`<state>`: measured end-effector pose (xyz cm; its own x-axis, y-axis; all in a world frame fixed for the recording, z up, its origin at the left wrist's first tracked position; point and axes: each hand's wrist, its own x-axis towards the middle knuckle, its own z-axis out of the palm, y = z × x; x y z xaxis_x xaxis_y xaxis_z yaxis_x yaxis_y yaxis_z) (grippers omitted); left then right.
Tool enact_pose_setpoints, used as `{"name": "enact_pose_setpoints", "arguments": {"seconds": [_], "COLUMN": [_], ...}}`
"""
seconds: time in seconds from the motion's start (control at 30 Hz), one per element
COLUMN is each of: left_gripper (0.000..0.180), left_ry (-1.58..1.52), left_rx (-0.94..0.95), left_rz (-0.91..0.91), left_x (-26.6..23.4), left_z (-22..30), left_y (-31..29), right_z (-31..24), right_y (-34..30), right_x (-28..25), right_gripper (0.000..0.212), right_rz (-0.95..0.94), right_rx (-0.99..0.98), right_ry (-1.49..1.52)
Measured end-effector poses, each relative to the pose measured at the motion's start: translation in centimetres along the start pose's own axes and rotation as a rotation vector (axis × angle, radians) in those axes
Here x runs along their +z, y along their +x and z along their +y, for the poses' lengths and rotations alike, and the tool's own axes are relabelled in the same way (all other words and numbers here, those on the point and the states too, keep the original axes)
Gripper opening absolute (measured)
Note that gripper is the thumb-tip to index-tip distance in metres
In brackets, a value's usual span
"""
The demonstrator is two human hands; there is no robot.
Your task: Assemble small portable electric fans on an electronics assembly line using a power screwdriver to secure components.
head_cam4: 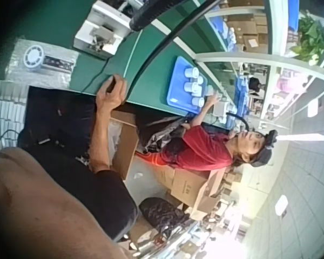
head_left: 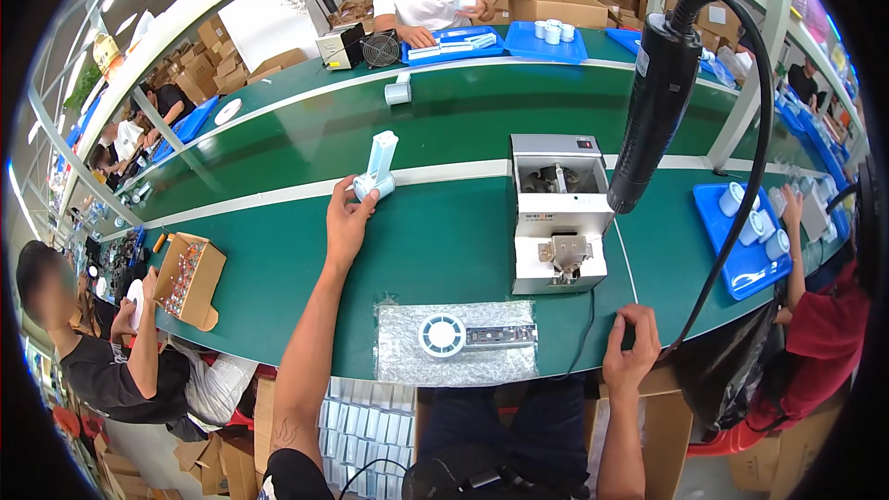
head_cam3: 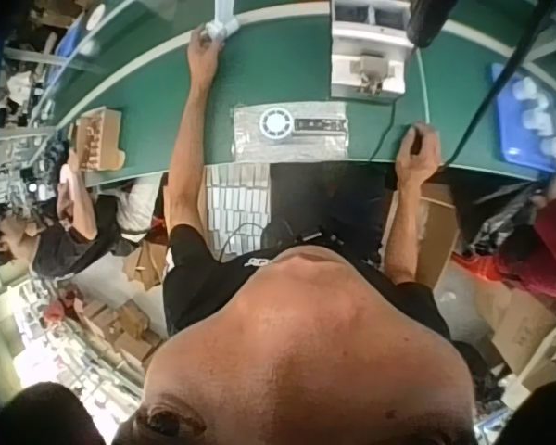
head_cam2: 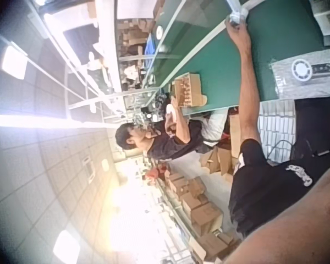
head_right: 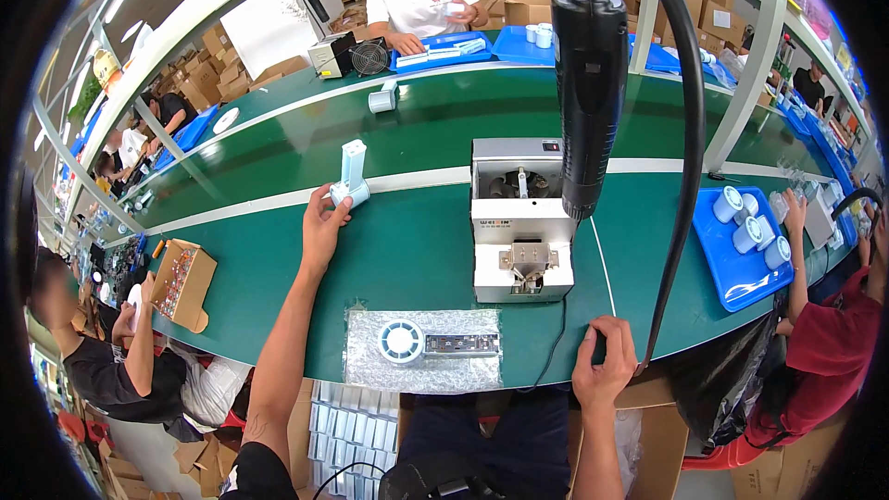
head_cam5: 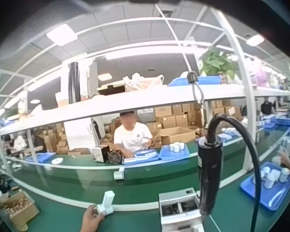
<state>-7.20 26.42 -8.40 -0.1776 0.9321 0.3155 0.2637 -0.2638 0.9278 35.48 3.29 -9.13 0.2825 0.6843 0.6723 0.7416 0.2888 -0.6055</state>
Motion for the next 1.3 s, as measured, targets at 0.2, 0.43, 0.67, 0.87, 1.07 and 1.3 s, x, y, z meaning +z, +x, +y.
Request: {"name": "enact_pose_setpoints", "arguments": {"seconds": [0.2,0.43,0.67,0.87,1.07,1.3], "left_gripper": [0.063,0.061,0.046,0.045,0.062,0.078], "left_ry": [0.050,0.209,0.662,0.162,0.617,0.945], "left_rx": [0.012,0.065,0.221,-0.149,-0.264,-0.345], "left_rz": [-0.004,0.019,-0.191,-0.320,-0.229,-0.340], "left_x": [-0.2,0.0,1.1,4.2,8.3,4.0], "left_z": [-0.7,1.9,3.3,0.4,-1.1,-6.9], "left_y": [0.1,0.3,5.1,16.5,30.0,37.8], "right_z": [0.1,0.1,0.4,0.3,-0.1,0.0], "right_y": [0.2,0.2,0.2,0.4,-0.2,-1.2], "right_x": [0.2,0.1,0.5,0.6,-0.1,0.1], "right_gripper": [0.014,0.014,0.013,0.014,0.011,0.007], "right_rz": [-0.004,-0.014,-0.045,-0.032,-0.019,-0.033], "right_rx": [0.003,-0.004,-0.006,0.030,0.053,0.079], "right_ry": [0.002,0.010,-0.012,-0.100,-0.156,-0.140]}}
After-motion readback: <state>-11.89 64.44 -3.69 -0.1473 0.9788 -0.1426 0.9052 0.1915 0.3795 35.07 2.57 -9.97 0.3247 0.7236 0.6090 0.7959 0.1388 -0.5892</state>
